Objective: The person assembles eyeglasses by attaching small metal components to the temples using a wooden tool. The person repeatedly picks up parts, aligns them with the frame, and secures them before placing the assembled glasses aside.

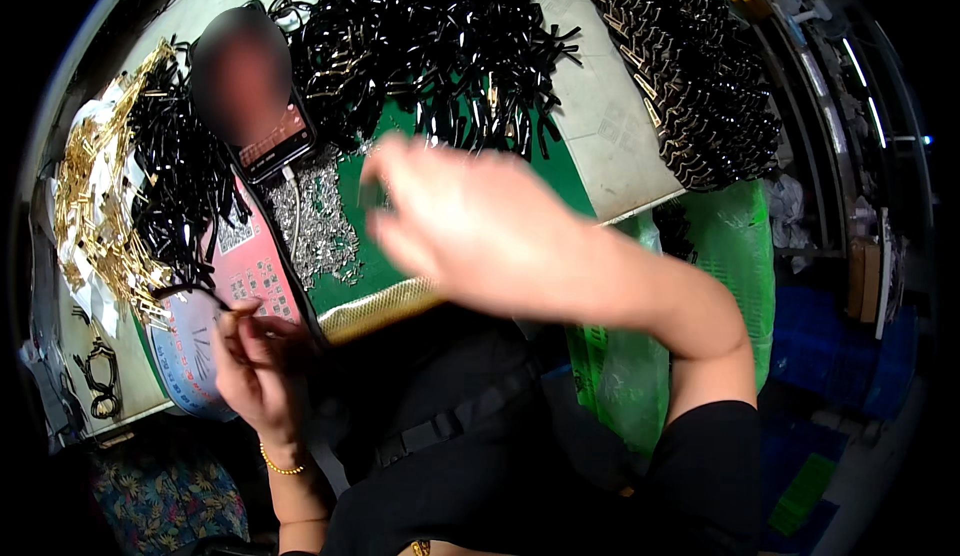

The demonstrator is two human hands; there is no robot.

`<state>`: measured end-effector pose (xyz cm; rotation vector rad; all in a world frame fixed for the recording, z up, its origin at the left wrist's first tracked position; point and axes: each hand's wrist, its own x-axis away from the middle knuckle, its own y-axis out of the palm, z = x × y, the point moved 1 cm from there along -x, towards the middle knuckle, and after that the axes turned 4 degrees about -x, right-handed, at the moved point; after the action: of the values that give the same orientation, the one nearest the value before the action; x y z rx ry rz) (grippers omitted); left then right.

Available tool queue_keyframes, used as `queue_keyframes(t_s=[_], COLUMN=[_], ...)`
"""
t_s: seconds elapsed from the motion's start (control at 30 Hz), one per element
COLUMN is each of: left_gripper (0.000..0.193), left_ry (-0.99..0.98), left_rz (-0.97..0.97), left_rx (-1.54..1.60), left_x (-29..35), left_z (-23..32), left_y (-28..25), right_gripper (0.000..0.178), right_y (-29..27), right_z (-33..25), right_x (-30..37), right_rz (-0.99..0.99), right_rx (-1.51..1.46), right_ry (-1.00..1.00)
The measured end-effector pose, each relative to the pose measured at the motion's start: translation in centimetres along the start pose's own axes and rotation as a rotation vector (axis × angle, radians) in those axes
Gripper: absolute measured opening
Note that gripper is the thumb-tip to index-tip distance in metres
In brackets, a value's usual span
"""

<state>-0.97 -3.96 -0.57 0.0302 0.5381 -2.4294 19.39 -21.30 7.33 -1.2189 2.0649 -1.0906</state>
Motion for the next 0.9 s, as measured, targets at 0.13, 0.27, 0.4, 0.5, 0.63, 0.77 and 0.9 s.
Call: queue_keyframes(t_s=[0.13,0.27,0.4,0.5,0.63,0.77,0.9], left_gripper=[0.027,0.028,0.028,0.028,0.031,0.028,0.027], left_ry=[0.026,0.013,0.038,-0.049,0.082,0.221,0.044], left_rz=[0.066,0.048,0.115,0.087,0.225,0.327,0.032], left_rx=[0.159,0.132,0.224,0.353,0.419,0.204,0.006], left_x=[-1.1,-0.8,-1.0,-1.3,-1.1,-0.8,-0.8], left_z=[-1.0,-1.7,-2.2,-1.3,-1.7,-0.7,-0.7], left_y=[0.6,0.0,0.8,-0.4,-1.4,-1.4,-1.6], right_gripper=[0.033,0.032,0.027,0.024,0.022,0.021,0.022], right_y=[-1.3,-1.4,-2.5,-3.7,-3.1,2.1,4.7], right_z=[4.7,6.9,7.6,4.6,-1.7,-5.9,-5.2], right_x=[-5.8,-7.3,-5.4,-3.9,-1.8,-0.7,1.5], right_rz=[0.295,0.269,0.535,0.663,0.383,-0.493,-0.560], right_rx=[0.262,0.201,0.179,0.164,-0.607,-1.133,-0.818], right_ry=[0.154,0.248,0.207,0.200,0.265,0.630,0.350])
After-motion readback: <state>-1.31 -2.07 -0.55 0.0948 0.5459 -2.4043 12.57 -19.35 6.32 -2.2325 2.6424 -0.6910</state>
